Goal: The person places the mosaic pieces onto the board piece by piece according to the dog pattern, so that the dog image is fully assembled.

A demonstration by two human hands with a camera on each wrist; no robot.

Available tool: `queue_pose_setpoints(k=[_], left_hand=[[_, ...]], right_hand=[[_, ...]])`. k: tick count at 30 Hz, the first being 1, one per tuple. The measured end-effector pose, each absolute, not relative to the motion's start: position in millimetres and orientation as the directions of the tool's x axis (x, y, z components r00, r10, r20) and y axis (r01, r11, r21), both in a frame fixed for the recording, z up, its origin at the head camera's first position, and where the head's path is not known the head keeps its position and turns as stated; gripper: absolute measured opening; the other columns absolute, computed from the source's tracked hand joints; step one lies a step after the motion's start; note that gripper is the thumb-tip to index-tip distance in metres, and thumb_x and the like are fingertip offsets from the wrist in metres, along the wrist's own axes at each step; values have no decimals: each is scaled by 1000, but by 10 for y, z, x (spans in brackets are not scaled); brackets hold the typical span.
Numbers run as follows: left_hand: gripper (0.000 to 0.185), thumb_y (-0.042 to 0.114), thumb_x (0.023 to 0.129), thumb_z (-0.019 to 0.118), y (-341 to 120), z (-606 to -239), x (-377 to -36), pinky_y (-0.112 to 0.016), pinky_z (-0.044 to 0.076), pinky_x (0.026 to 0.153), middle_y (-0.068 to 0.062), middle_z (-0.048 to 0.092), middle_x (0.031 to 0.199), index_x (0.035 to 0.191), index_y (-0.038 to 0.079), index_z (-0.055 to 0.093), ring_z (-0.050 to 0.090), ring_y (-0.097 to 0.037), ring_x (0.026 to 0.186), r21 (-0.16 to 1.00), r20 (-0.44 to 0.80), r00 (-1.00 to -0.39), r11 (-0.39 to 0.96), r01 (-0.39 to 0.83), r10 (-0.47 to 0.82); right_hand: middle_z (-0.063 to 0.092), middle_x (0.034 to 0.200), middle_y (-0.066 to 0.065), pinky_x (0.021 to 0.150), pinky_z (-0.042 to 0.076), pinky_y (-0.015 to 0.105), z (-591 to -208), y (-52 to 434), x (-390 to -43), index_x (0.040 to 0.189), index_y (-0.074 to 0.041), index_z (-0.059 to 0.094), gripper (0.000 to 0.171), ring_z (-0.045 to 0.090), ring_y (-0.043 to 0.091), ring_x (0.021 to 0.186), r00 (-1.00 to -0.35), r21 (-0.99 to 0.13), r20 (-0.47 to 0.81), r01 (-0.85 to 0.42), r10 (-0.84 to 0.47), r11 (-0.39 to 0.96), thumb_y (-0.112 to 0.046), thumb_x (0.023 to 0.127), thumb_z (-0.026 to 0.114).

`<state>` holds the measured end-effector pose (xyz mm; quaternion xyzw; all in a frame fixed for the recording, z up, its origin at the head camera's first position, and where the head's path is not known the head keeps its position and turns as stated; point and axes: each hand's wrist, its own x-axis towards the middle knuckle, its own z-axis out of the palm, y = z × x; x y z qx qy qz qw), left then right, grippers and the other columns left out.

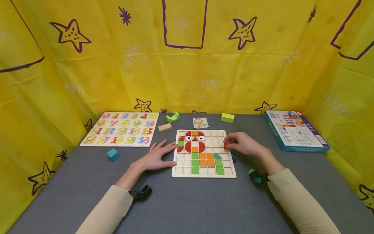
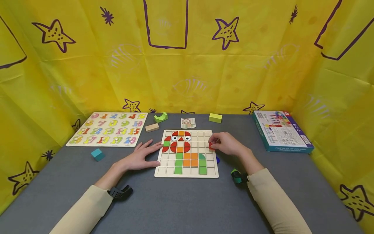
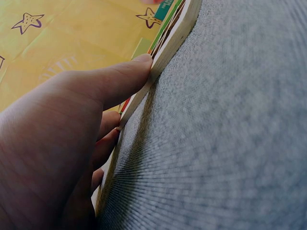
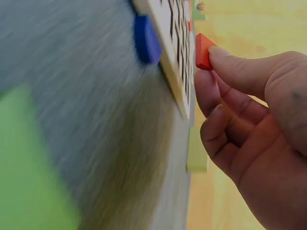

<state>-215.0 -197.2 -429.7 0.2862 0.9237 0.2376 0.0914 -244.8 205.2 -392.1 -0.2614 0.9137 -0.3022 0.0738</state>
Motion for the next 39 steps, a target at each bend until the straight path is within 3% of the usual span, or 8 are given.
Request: queue_pose_setpoints(k=[7, 21, 33, 39], left_hand=[[84, 60, 91, 65, -1980, -4287, -2157, -64, -3, 115, -1, 31, 163, 158, 18, 38, 7, -37, 153, 493, -34, -819, 722, 485, 573], [83, 59, 91, 65, -1976, -4313, -2137, -64, -3, 115, -1, 31, 163, 158, 19, 38, 7, -37, 153, 503, -44, -823, 724, 472, 566], [84, 60, 91, 65, -1963, -4290, -2151, -64, -4, 115, -1, 31, 163, 158, 18, 38, 7, -37, 153, 501, -41, -820, 722, 477, 570], [83, 59, 91, 65, -1969, -4292, -2151, -64, -4, 115, 0, 30, 163, 158, 18, 38, 7, -37, 152, 498, -37, -818, 721, 482, 573]], right_hand=[[65, 95, 3, 77, 50, 35, -3869, 1778, -2662, 112, -3, 71, 17, 56, 23, 85, -856, -605, -12, -406, -518, 685, -8, 95, 70], [66, 99, 6, 82, 50, 37, -3906, 1429, -2944, 109, -5, 71, 14, 57, 24, 89, -871, -595, -45, -369, -488, 714, -8, 97, 69], [69, 96, 4, 83, 50, 37, -3927, 1313, -2967, 105, -6, 73, 10, 59, 22, 86, -856, -534, -89, -391, -510, 750, -11, 98, 68], [70, 99, 6, 82, 51, 37, -3908, 1315, -2949, 111, -3, 72, 16, 60, 21, 86, -849, -505, -89, -412, -521, 758, -11, 97, 69]])
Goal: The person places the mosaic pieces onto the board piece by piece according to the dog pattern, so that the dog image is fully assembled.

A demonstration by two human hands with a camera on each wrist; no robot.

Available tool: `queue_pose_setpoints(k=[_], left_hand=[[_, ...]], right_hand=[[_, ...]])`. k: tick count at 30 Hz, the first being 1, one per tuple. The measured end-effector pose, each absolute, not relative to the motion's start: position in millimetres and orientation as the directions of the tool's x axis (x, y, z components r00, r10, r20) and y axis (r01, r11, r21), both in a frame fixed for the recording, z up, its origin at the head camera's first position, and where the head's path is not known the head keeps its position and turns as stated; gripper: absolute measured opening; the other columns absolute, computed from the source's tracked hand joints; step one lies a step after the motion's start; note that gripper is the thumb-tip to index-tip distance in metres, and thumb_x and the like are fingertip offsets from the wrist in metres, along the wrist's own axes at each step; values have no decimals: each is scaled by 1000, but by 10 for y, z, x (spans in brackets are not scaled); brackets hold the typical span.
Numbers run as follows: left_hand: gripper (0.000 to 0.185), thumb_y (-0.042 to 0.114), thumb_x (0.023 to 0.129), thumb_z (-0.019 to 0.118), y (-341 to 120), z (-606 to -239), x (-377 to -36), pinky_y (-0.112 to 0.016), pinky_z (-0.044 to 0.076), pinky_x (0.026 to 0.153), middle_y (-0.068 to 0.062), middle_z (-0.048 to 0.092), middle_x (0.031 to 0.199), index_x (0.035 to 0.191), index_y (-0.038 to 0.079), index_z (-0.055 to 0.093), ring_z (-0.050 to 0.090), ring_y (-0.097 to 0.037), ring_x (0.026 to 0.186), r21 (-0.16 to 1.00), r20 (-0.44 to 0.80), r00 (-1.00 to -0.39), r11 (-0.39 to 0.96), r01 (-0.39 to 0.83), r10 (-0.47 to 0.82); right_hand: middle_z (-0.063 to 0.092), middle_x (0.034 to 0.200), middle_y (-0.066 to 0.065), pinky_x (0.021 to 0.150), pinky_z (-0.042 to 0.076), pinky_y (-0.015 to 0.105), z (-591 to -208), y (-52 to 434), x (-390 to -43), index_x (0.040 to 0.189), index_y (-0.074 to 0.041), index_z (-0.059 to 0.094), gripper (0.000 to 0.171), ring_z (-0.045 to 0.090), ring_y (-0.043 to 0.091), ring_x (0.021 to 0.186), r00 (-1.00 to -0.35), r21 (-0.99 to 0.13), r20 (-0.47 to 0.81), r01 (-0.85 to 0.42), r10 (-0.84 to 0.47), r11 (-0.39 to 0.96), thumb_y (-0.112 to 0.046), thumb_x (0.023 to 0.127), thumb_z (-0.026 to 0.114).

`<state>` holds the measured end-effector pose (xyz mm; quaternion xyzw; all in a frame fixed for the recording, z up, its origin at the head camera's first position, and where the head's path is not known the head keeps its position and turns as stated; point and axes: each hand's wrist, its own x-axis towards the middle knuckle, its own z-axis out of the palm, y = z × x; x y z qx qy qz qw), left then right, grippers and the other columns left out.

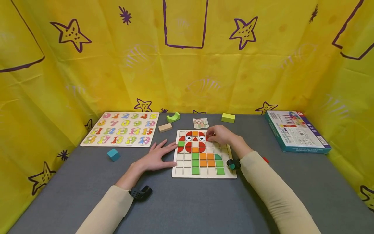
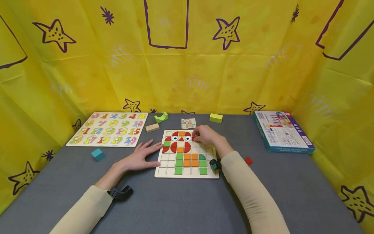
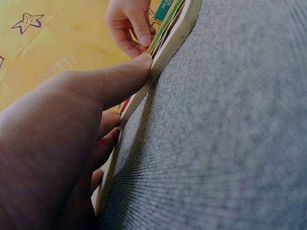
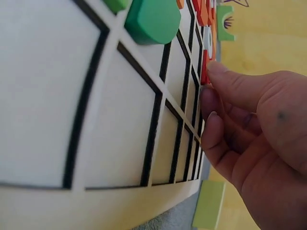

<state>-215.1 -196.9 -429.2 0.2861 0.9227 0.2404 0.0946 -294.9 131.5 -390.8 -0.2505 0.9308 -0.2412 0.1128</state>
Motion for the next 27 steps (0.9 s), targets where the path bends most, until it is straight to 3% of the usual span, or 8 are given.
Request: queue_pose_setpoints(k=[13, 27], left_hand=[[83, 58, 91, 65, -1969, -4277, -2145, -63, -4, 116, -1, 30, 164, 158, 18, 37, 7, -36, 153, 501, -43, -821, 724, 475, 569], [83, 58, 92, 64, -1974, -4282, -2139, -65, -3, 115, -3, 30, 163, 158, 16, 38, 7, -39, 152, 503, -31, -817, 715, 486, 577]], right_hand=[[65, 102, 8, 81, 51, 37, -3762, 1542, -2880, 120, -1, 68, 26, 58, 25, 90, -874, -558, -94, -351, -478, 752, -11, 96, 70], [66, 102, 7, 87, 52, 44, -3654, 2228, -2580, 123, 3, 65, 34, 60, 25, 92, -887, -554, -68, -347, -456, 757, -12, 94, 73]])
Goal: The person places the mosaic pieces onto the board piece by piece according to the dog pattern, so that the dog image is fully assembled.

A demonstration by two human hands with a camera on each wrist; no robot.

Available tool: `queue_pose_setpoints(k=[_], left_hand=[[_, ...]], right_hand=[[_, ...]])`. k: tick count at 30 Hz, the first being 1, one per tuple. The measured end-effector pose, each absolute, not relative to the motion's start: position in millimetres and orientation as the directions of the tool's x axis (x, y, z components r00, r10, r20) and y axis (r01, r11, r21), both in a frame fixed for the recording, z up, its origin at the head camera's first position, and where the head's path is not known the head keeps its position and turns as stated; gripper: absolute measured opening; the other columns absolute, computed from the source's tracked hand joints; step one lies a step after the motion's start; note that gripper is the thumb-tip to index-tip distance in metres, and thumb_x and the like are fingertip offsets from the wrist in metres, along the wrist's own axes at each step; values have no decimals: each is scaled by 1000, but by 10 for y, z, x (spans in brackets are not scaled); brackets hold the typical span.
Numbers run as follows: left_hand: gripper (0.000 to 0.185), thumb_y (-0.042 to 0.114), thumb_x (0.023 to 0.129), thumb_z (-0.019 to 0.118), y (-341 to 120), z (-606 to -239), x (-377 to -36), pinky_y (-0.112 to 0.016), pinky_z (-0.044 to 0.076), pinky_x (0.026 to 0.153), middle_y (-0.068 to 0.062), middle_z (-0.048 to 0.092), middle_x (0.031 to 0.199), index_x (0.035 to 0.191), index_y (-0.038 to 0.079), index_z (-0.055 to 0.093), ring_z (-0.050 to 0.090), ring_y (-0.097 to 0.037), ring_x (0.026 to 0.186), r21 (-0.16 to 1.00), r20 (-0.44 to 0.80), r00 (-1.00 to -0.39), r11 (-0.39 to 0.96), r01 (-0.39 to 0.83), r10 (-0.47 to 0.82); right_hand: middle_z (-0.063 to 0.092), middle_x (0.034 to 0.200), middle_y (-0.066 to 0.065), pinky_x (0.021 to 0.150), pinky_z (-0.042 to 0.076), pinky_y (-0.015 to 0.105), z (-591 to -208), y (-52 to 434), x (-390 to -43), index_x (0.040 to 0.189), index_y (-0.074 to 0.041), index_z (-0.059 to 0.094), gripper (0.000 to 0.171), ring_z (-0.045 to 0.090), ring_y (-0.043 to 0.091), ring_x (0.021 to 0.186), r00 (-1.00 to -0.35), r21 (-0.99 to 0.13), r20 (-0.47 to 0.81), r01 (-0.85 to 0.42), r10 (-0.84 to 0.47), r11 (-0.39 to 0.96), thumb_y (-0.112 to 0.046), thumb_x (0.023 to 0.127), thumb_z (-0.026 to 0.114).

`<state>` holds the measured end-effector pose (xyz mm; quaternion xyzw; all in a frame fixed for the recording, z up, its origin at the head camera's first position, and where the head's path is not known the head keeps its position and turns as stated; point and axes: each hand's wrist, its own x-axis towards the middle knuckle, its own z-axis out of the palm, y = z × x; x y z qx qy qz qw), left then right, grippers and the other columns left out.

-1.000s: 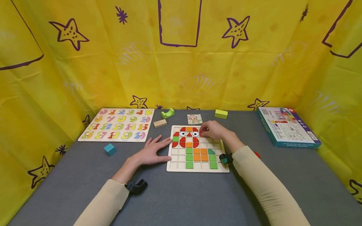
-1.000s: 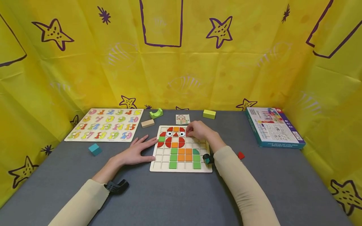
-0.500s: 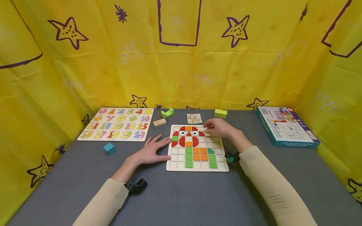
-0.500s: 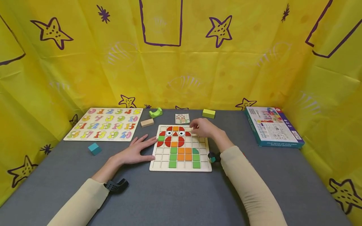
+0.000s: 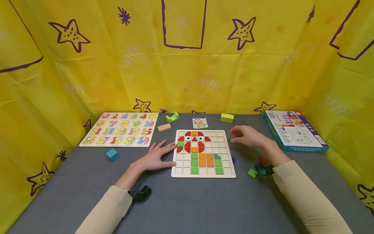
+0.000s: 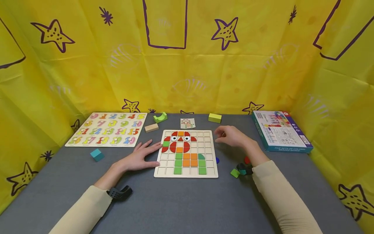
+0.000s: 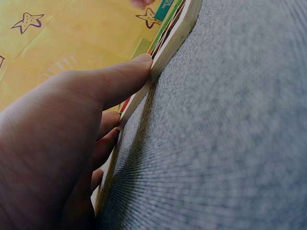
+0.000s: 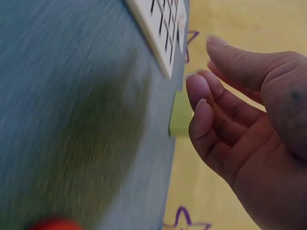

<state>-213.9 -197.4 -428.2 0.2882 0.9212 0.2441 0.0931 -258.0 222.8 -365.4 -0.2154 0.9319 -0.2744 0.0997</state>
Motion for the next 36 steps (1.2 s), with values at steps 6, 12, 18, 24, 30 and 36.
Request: queue_pose_setpoints(k=[6, 12, 18, 24, 30, 36], left_hand=[[82, 57, 92, 65, -1975, -4283, -2143, -65, -3, 115, -2, 30, 163, 158, 17, 39, 7, -39, 152, 504, -29, -815, 713, 488, 579], [83, 59, 91, 65, -1976, -4288, -2149, -64, -4, 115, -1, 29, 164, 158, 18, 38, 6, -37, 153, 504, -33, -816, 715, 485, 577], [83, 59, 91, 65, -1979, -4290, -2147, -64, -3, 115, -1, 30, 164, 158, 17, 38, 7, -38, 152, 504, -29, -818, 715, 484, 574], [84, 60, 91, 64, -1968, -4304, -2150, -64, -4, 116, -1, 29, 164, 158, 18, 38, 6, -37, 152, 496, -36, -820, 722, 482, 572], [83, 60, 91, 65, -1966, -4300, -2147, -63, -4, 116, -1, 30, 164, 158, 18, 38, 6, -37, 153, 498, -35, -819, 721, 483, 573], [83, 59, 91, 65, -1976, -4302, -2151, -64, -4, 115, 0, 29, 164, 158, 18, 38, 6, -37, 153, 498, -39, -819, 722, 480, 572]], right_hand=[[66, 103, 6, 85, 52, 44, -3643, 2520, -2398, 122, 3, 65, 34, 59, 24, 92, -888, -550, -66, -348, -455, 759, -15, 95, 73], [67, 103, 5, 84, 52, 42, -3643, 2708, -2223, 120, 3, 66, 33, 61, 23, 92, -876, -542, -59, -375, -479, 752, -16, 94, 74], [67, 104, 4, 79, 54, 34, -3680, 2802, -2058, 118, 0, 67, 31, 60, 21, 90, -856, -561, -71, -391, -513, 730, -17, 94, 74], [66, 103, 3, 77, 53, 29, -3746, 2815, -1886, 115, -3, 68, 29, 58, 19, 88, -820, -596, -123, -389, -559, 702, -20, 93, 75], [62, 94, -3, 72, 51, 27, -3861, 2798, -1745, 110, -7, 68, 26, 55, 14, 82, -769, -618, -157, -413, -620, 669, -23, 91, 77], [58, 90, -5, 70, 49, 27, -3927, 2775, -1665, 103, -12, 66, 19, 53, 11, 79, -760, -603, -149, -438, -633, 667, -22, 91, 78]])
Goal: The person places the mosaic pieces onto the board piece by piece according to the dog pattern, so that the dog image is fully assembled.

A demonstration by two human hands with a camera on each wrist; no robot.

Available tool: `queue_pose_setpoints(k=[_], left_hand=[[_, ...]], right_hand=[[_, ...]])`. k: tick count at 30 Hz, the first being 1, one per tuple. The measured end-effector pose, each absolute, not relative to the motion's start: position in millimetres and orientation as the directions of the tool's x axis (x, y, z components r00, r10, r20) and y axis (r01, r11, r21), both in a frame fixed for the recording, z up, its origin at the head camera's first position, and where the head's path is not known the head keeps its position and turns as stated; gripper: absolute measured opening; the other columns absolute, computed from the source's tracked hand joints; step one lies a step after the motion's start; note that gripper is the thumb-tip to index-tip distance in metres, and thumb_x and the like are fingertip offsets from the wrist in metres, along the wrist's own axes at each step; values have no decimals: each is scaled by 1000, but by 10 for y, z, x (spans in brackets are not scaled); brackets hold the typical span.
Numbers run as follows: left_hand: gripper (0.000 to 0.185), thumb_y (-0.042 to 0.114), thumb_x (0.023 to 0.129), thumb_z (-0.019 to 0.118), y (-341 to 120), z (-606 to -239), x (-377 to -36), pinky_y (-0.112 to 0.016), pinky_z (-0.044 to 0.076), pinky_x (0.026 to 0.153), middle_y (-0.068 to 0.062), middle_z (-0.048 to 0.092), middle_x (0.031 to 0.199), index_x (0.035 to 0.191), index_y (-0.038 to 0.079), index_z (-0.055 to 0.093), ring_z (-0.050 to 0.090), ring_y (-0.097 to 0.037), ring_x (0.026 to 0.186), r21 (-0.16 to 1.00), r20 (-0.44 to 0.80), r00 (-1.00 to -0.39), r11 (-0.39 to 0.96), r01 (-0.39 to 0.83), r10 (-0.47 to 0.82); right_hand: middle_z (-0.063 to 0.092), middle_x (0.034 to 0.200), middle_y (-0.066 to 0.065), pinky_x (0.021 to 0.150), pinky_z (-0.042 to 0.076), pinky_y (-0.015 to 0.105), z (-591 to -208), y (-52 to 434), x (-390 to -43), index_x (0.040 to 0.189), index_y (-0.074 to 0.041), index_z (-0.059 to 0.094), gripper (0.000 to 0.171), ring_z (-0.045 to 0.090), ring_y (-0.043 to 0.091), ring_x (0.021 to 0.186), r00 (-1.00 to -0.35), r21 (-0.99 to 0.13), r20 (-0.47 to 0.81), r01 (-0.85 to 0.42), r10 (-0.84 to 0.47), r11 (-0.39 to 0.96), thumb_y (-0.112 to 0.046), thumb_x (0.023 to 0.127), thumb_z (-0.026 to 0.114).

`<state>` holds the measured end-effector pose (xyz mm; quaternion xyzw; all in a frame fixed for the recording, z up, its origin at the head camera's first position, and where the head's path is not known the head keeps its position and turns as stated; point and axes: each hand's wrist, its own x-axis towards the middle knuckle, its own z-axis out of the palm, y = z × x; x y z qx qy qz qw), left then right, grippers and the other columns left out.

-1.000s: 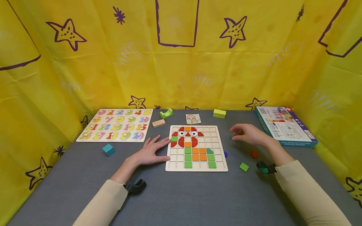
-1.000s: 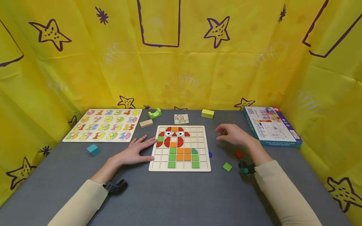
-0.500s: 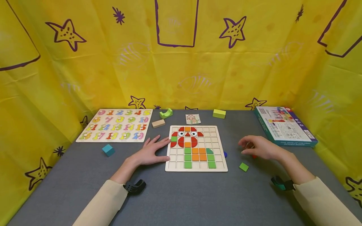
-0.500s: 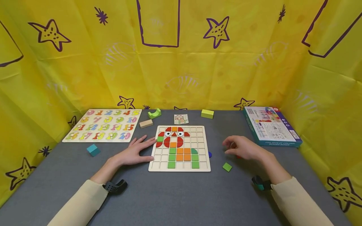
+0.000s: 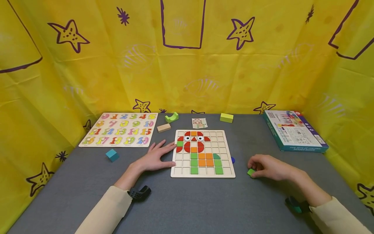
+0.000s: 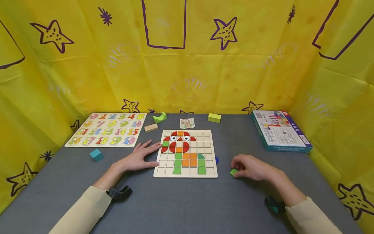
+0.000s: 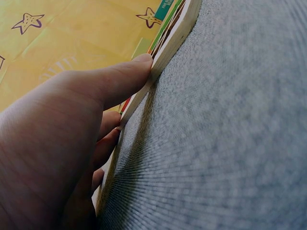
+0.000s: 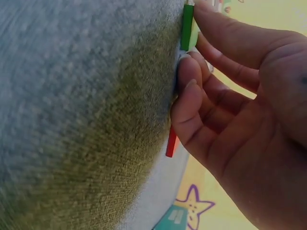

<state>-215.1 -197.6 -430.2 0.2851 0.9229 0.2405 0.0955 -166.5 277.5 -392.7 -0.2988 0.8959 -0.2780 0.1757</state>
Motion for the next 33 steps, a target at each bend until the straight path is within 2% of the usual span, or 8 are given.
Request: queue_pose_setpoints(k=[11, 25, 33], left_hand=[[82, 57, 92, 66, -1974, -4294, -2131, -64, -3, 115, -3, 30, 164, 158, 16, 38, 7, -39, 152, 506, -31, -821, 718, 479, 570], [84, 60, 91, 64, -1970, -4303, -2156, -63, -4, 116, 0, 29, 164, 159, 19, 37, 6, -36, 153, 495, -41, -819, 723, 481, 573], [84, 61, 91, 64, -1972, -4303, -2147, -63, -4, 116, 0, 29, 164, 158, 18, 37, 6, -36, 153, 500, -40, -819, 721, 480, 573]], right_hand=[[55, 86, -6, 67, 47, 27, -3910, 2741, -1619, 100, -12, 65, 19, 51, 10, 77, -772, -567, -160, -437, -615, 698, -21, 90, 79], [55, 84, -6, 66, 47, 27, -3877, 2709, -1587, 97, -13, 63, 19, 52, 10, 75, -758, -576, -191, -428, -624, 696, -11, 87, 80], [57, 83, -7, 67, 46, 27, -3837, 2665, -1655, 97, -16, 62, 15, 54, 11, 77, -739, -613, -168, -441, -653, 656, -9, 92, 74]])
